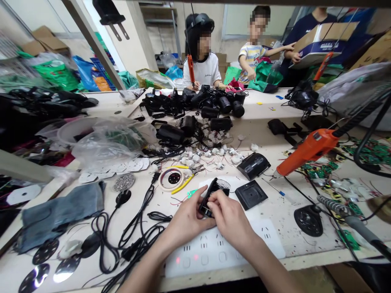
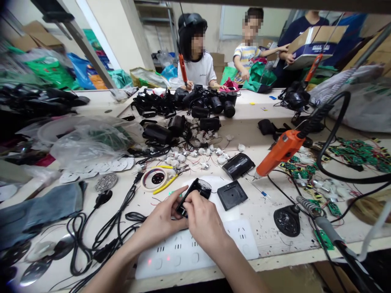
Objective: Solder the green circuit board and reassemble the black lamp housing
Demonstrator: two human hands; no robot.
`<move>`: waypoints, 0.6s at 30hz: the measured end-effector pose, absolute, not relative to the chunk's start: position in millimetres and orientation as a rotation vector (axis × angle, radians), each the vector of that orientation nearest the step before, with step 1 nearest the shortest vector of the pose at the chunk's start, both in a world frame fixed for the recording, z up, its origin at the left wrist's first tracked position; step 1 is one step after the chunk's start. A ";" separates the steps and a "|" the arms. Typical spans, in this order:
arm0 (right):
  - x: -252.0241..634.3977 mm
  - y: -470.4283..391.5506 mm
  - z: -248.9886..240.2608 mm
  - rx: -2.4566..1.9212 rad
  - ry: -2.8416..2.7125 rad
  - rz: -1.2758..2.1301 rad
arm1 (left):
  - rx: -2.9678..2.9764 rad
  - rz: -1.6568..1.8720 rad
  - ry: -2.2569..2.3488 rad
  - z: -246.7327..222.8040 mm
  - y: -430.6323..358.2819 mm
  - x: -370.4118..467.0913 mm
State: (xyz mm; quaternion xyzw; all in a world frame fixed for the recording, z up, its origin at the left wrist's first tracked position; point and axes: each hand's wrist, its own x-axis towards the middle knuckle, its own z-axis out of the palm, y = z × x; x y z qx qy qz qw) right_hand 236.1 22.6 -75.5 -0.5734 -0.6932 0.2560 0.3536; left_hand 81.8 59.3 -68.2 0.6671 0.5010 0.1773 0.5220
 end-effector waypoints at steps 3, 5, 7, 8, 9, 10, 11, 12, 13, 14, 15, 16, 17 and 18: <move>240.2 17.3 -78.7 -1.456 -1.751 0.714 | 1.553 0.408 1.150 -68.5 64.9 78.5; 243.5 14.2 -79.8 -1.425 -1.708 0.773 | 1.531 0.453 1.138 -69.5 68.0 78.2; 245.9 12.5 -79.7 -1.388 -1.659 0.850 | 1.491 0.487 1.162 -69.1 69.5 79.9; 246.7 12.2 -79.0 -1.371 -1.637 0.884 | 1.465 0.493 1.178 -68.0 69.6 81.1; 247.1 12.2 -78.0 -1.356 -1.622 0.908 | 1.436 0.495 1.185 -66.3 69.3 82.4; 247.1 12.3 -76.6 -1.338 -1.609 0.925 | 1.397 0.501 1.180 -64.0 68.8 83.5; 246.9 12.5 -74.9 -1.315 -1.597 0.934 | 1.342 0.513 1.161 -61.3 68.3 84.4; 246.4 12.8 -72.9 -1.291 -1.579 0.936 | 1.271 0.533 1.133 -58.4 67.9 84.8; 245.7 12.9 -70.9 -1.263 -1.555 0.932 | 1.185 0.555 1.101 -55.5 67.9 84.8; 245.1 12.9 -68.8 -1.231 -1.522 0.912 | 1.089 0.578 1.070 -52.6 68.4 84.1; 244.7 12.8 -66.8 -1.205 -1.485 0.873 | 0.994 0.603 1.046 -49.9 69.5 82.9; 244.3 12.5 -65.1 -1.190 -1.446 0.818 | 0.911 0.632 1.029 -47.4 71.2 81.0; 244.2 12.2 -63.8 -1.185 -1.407 0.751 | 0.846 0.664 1.016 -45.1 73.3 78.4; 244.1 11.7 -63.0 -1.192 -1.373 0.687 | 0.797 0.700 1.006 -42.9 75.7 75.2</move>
